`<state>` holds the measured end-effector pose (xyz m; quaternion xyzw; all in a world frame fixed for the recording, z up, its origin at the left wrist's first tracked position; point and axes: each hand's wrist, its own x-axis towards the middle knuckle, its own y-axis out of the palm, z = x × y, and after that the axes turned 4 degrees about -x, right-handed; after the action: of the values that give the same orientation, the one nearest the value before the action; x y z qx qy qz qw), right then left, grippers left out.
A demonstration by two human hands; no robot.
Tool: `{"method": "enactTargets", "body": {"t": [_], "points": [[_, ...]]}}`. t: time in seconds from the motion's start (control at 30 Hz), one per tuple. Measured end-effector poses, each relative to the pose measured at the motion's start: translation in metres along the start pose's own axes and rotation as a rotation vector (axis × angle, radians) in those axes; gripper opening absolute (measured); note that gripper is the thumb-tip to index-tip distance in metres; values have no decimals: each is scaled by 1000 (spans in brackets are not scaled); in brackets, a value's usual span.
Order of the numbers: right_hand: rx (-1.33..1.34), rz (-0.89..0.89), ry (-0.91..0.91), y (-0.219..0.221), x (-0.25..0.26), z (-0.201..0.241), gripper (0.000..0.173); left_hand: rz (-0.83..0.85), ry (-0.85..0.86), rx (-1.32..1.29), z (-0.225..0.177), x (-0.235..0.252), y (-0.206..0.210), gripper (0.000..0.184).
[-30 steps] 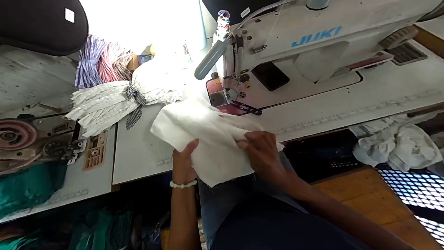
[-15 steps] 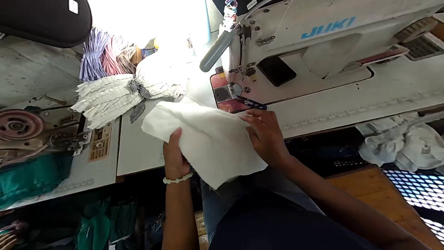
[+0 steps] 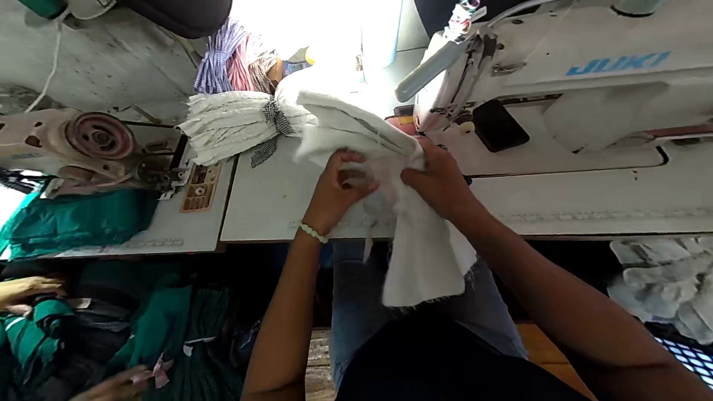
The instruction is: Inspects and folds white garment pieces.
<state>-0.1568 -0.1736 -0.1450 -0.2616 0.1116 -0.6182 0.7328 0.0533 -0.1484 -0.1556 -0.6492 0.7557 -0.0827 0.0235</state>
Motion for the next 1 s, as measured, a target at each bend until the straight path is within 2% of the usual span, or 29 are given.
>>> {"method": "enactTargets", "body": {"t": [0.1,0.17,0.23,0.3,0.37,0.43,0.5,0.57,0.6,0.63,0.7,0.77,0.8,0.83,0.87,0.9,1.0], "points": [[117,87,47,-10,10,-7,38,-7,-54,27,29,-1,-1,62],[184,155,76,-10,14,-8,36,-94,-50,-23,41,-3,9,65],[212,176,80,-5,14,-10,31,-189,-35,15,47,0,19,49],[195,181,108,-1,13,-14,32,-115,-19,147,44,4,15,23],[186,172,166,1,13,-18,34,74,-35,213,22,5,-8,18],[184,151,206,2,12,-21,37,81,16,148,-15,4,-39,12],[172,139,234,4,11,-22,36,-139,144,94,-57,17,-68,8],[163,149,249,6,11,-23,35,-350,285,126,-100,51,-87,16],[164,157,258,7,12,-24,35,-421,355,126,-119,75,-91,15],[166,160,266,7,13,-24,35,-477,401,107,-135,101,-92,8],[196,164,299,5,14,-23,35,-546,378,147,-156,147,-83,16],[245,162,334,4,13,-25,35,-470,247,444,-160,179,-74,5],[265,162,348,3,13,-25,35,-379,191,578,-157,192,-70,18],[284,163,359,2,12,-25,36,-271,120,671,-154,199,-68,40],[296,169,369,0,10,-26,37,-150,46,734,-150,195,-65,60],[303,176,378,-2,10,-27,37,-28,-5,774,-144,181,-62,72],[319,214,411,-7,12,-29,36,306,41,909,-116,121,-48,67]]}}
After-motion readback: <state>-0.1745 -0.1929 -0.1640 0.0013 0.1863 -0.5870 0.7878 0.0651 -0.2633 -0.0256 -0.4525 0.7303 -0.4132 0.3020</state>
